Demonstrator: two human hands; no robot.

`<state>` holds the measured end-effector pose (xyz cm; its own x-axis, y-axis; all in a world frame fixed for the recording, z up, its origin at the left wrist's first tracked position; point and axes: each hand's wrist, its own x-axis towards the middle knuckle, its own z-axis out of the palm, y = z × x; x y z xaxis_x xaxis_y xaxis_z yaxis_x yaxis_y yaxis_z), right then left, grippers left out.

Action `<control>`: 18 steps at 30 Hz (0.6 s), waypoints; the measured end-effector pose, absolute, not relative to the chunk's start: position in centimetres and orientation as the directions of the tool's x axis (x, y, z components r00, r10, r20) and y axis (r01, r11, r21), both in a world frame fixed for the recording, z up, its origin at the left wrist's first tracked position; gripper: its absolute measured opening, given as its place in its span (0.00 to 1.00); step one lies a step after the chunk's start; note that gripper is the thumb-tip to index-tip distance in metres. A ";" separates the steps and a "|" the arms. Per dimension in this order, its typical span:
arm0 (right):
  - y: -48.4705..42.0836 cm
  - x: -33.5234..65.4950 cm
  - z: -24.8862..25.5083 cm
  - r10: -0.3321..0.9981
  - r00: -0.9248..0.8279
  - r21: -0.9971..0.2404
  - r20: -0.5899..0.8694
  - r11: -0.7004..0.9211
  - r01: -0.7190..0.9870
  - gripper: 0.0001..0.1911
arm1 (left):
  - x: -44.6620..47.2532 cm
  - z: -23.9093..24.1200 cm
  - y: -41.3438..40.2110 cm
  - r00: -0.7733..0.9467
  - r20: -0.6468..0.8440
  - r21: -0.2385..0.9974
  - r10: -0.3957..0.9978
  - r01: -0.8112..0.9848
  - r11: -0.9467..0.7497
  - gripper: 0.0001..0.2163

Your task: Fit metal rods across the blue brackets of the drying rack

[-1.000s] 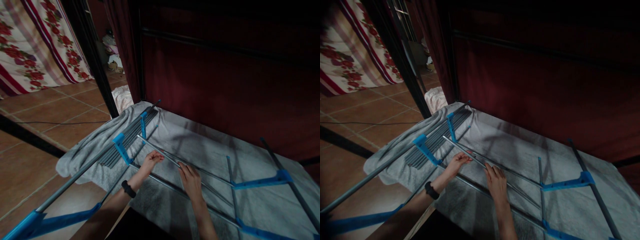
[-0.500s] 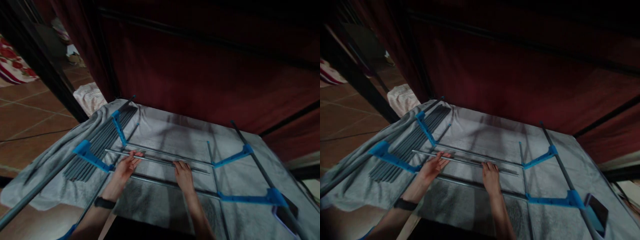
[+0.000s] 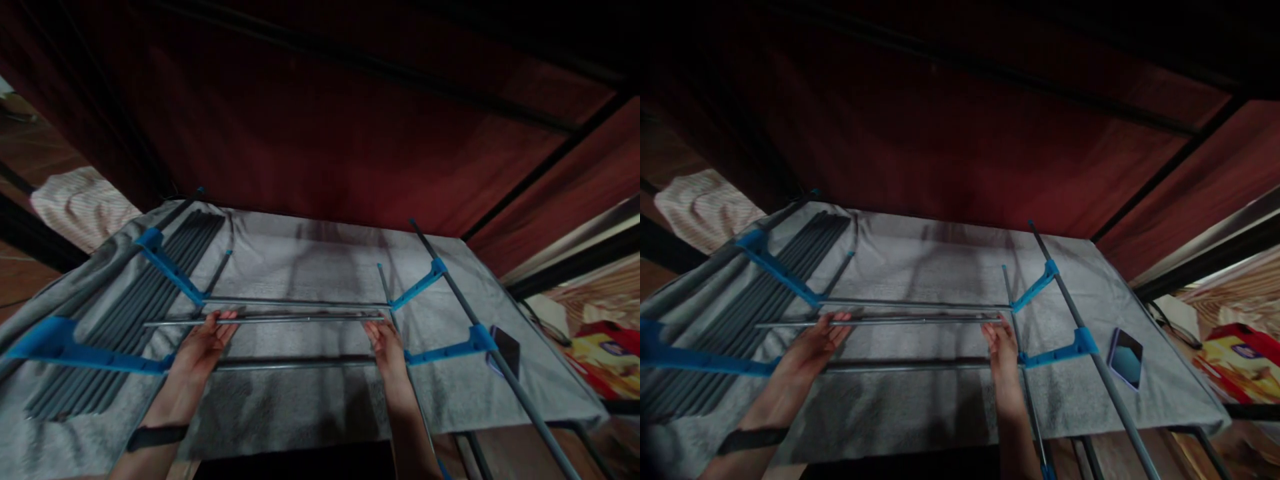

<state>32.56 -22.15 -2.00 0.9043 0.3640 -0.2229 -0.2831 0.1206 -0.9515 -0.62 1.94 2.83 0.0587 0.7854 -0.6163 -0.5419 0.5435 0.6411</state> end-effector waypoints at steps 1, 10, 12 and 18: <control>-22.1 32.4 -2.0 0.406 0.874 -0.912 -0.267 0.186 -0.365 0.21 | -0.5 2.8 2.0 0.068 -0.620 0.640 0.781 -0.531 0.555 0.13; -22.5 33.5 -3.1 0.436 0.866 -0.870 -0.243 0.297 -0.394 0.21 | 0.1 3.4 1.4 0.077 -0.617 0.653 0.783 -0.504 0.565 0.15; -22.9 33.8 -3.1 0.439 0.869 -0.873 -0.229 0.302 -0.382 0.22 | 0.0 3.5 1.5 0.053 -0.623 0.651 0.780 -0.519 0.554 0.15; -24.0 34.3 -3.3 0.431 0.886 -0.915 -0.173 0.262 -0.306 0.16 | -0.3 3.3 1.8 -0.038 -0.614 0.656 0.788 -0.579 0.484 0.16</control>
